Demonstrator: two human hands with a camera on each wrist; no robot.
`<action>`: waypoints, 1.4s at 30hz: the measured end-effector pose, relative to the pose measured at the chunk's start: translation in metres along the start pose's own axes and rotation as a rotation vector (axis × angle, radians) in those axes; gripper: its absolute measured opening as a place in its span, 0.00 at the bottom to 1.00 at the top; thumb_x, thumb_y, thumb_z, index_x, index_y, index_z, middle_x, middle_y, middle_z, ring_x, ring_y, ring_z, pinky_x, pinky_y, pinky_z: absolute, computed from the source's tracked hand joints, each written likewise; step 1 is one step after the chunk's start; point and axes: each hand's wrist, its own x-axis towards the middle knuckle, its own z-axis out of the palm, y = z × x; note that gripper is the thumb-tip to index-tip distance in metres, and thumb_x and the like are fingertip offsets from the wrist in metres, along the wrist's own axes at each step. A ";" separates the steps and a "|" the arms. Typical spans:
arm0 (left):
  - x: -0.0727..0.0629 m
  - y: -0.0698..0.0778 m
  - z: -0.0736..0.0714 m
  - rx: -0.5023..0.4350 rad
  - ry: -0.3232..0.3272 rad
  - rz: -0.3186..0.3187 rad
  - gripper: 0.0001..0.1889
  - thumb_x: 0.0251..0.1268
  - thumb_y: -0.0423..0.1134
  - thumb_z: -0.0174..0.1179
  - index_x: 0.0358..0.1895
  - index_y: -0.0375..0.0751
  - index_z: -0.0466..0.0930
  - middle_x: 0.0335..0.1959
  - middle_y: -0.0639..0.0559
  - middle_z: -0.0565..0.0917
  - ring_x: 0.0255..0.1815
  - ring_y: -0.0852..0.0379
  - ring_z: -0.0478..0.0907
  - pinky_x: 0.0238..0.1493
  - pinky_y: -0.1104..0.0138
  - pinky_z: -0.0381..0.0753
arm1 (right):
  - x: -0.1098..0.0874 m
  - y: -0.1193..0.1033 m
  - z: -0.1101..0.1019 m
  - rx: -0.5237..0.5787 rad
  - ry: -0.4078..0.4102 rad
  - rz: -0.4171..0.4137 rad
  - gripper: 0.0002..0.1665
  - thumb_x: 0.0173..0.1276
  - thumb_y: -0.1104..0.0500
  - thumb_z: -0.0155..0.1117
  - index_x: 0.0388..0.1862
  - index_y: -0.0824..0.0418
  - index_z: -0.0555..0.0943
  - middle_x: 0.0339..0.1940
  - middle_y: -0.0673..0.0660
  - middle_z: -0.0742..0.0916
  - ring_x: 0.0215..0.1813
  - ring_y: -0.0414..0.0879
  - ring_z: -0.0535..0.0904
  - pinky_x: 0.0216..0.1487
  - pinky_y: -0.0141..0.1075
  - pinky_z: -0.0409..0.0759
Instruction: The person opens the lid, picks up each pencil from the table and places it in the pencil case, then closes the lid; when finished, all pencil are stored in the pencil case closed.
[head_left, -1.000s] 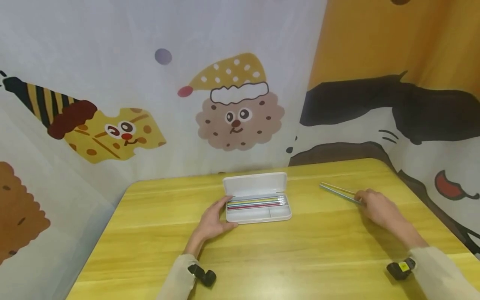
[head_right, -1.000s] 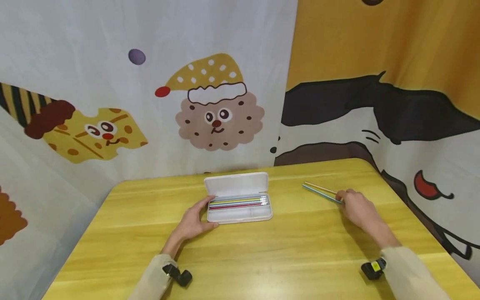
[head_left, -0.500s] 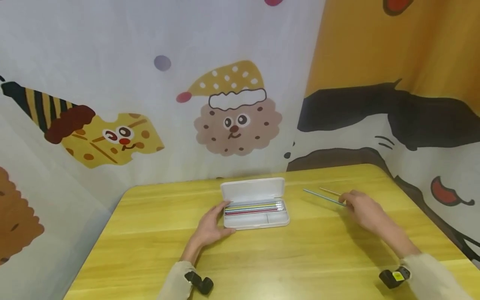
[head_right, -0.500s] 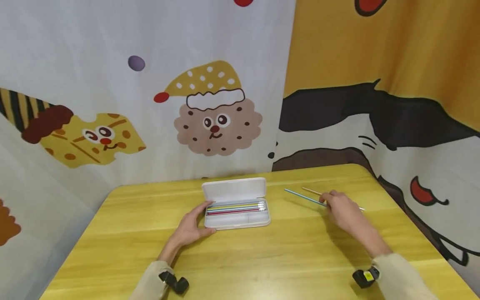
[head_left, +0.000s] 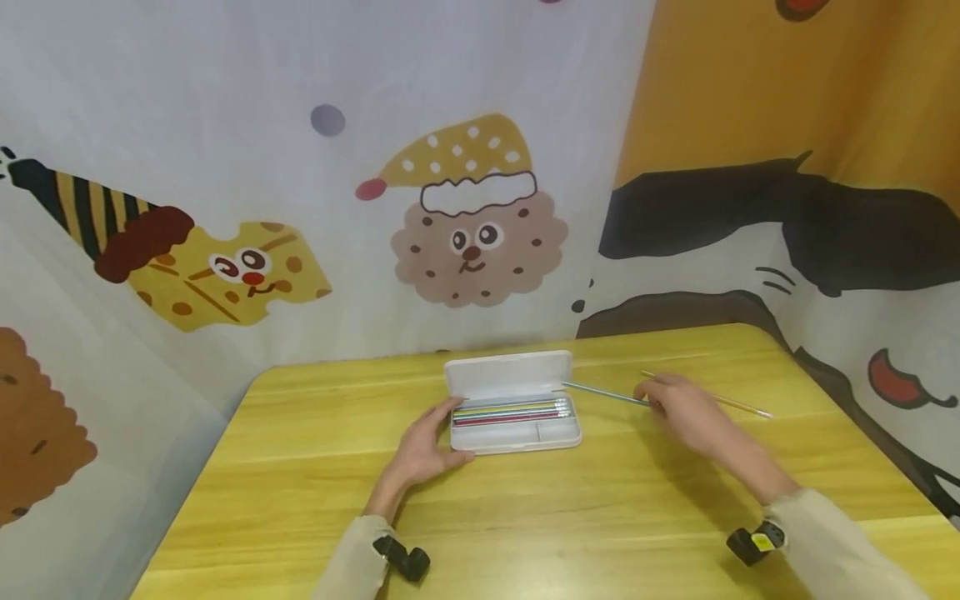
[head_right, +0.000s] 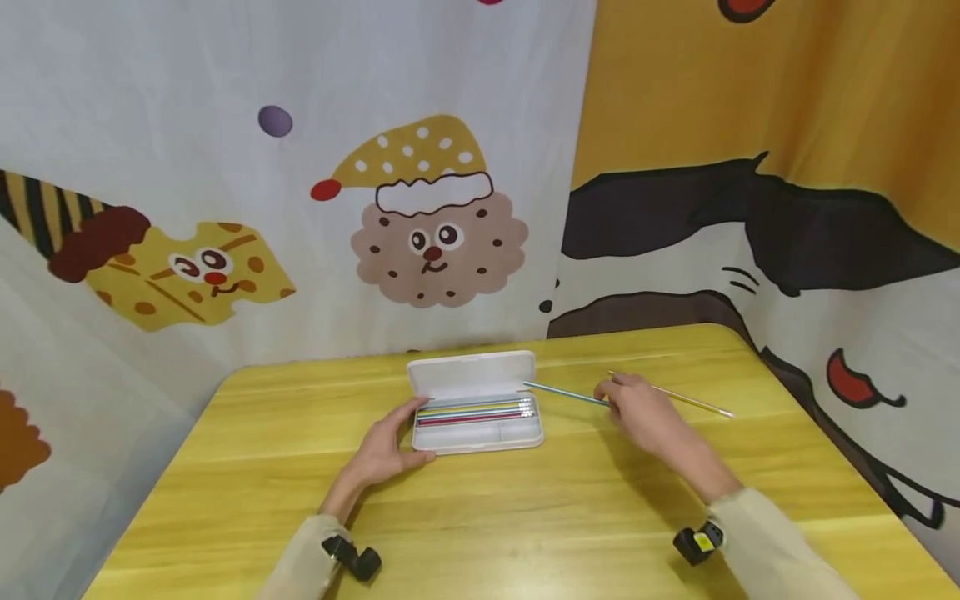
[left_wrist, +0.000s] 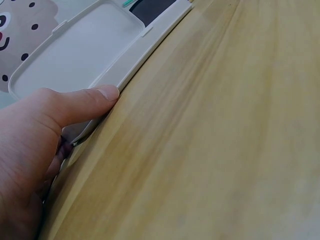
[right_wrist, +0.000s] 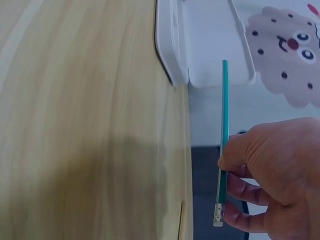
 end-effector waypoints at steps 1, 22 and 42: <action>0.000 0.000 0.000 0.000 0.000 0.000 0.48 0.45 0.50 0.79 0.74 0.52 0.66 0.71 0.39 0.70 0.69 0.36 0.66 0.66 0.39 0.64 | 0.002 -0.003 0.001 0.002 0.001 -0.009 0.15 0.54 0.78 0.67 0.38 0.64 0.85 0.32 0.56 0.84 0.35 0.51 0.81 0.29 0.41 0.79; 0.003 -0.003 -0.001 -0.001 0.005 0.006 0.48 0.45 0.50 0.79 0.74 0.53 0.66 0.71 0.41 0.70 0.70 0.37 0.66 0.67 0.40 0.63 | 0.052 -0.049 0.039 -0.037 -0.041 -0.107 0.15 0.55 0.76 0.70 0.40 0.61 0.86 0.33 0.54 0.83 0.36 0.51 0.81 0.32 0.40 0.81; 0.001 -0.002 0.000 -0.002 -0.004 0.000 0.48 0.45 0.49 0.79 0.74 0.55 0.66 0.72 0.42 0.70 0.70 0.38 0.65 0.68 0.40 0.63 | 0.076 -0.072 0.072 -0.083 -0.027 -0.159 0.18 0.52 0.74 0.70 0.41 0.59 0.86 0.41 0.57 0.84 0.45 0.54 0.81 0.41 0.43 0.84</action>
